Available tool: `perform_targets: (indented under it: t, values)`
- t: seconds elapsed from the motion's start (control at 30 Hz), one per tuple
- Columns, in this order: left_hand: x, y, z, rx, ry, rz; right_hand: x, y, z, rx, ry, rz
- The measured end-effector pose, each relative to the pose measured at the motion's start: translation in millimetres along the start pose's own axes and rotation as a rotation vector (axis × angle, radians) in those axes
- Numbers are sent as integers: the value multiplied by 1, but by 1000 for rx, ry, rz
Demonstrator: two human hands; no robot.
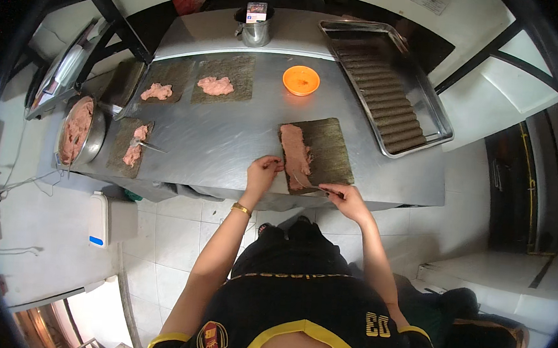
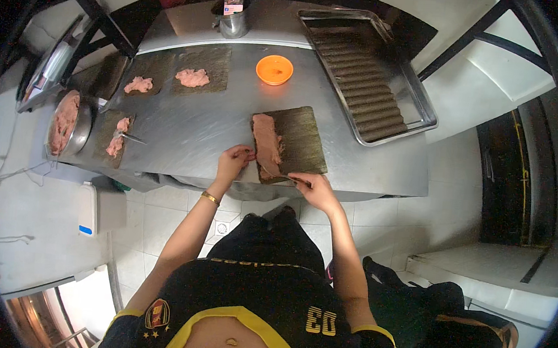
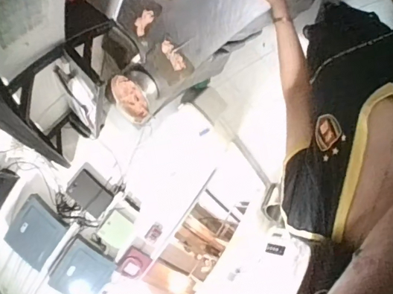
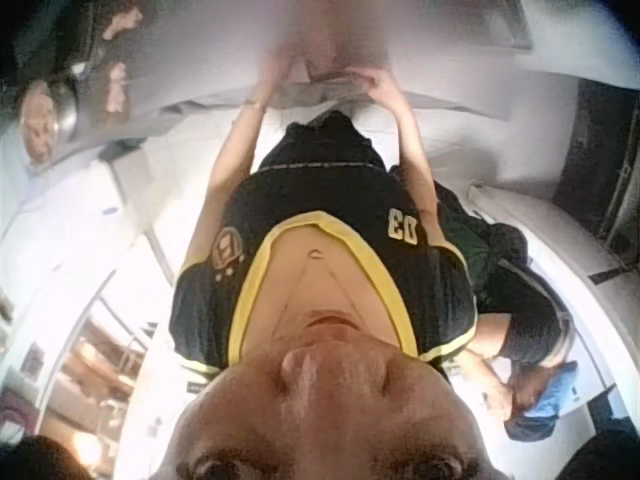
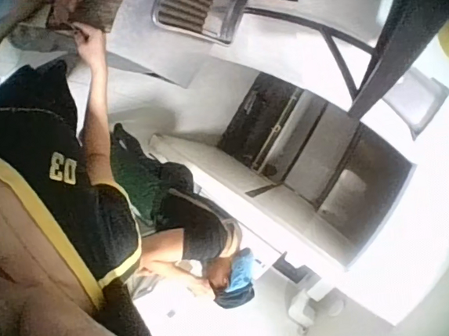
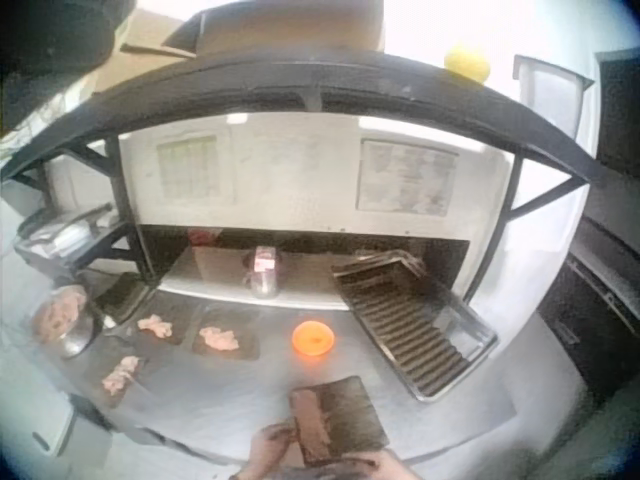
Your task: The person spreads minced meat onto sheets of seaweed using a spoon and their hands. They then roll the seaweed with the meat into cylindrical shapes and place them on a tray.
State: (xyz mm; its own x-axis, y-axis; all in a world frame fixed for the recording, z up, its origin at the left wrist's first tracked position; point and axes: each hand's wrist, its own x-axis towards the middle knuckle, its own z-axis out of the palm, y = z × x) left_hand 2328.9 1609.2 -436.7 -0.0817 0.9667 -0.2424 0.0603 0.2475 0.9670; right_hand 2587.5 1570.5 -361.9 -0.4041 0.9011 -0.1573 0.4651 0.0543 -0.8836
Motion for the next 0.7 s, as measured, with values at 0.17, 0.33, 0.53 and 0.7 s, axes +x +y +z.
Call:
perform_targets:
  t: [0.17,0.33,0.53,0.7]
  values:
    - [11,1,2,13,-5,-64,4,13,-11,6,7,-30]
    - [16,-9,2,-27,16,-29,18,31,-17,3,144,18]
    - [9,-1,4,-194,1,-152,71,34,-35,-190,206,-29]
    - [-1,15,4,-173,-24,-207,97,24,-28,-472,159,-114]
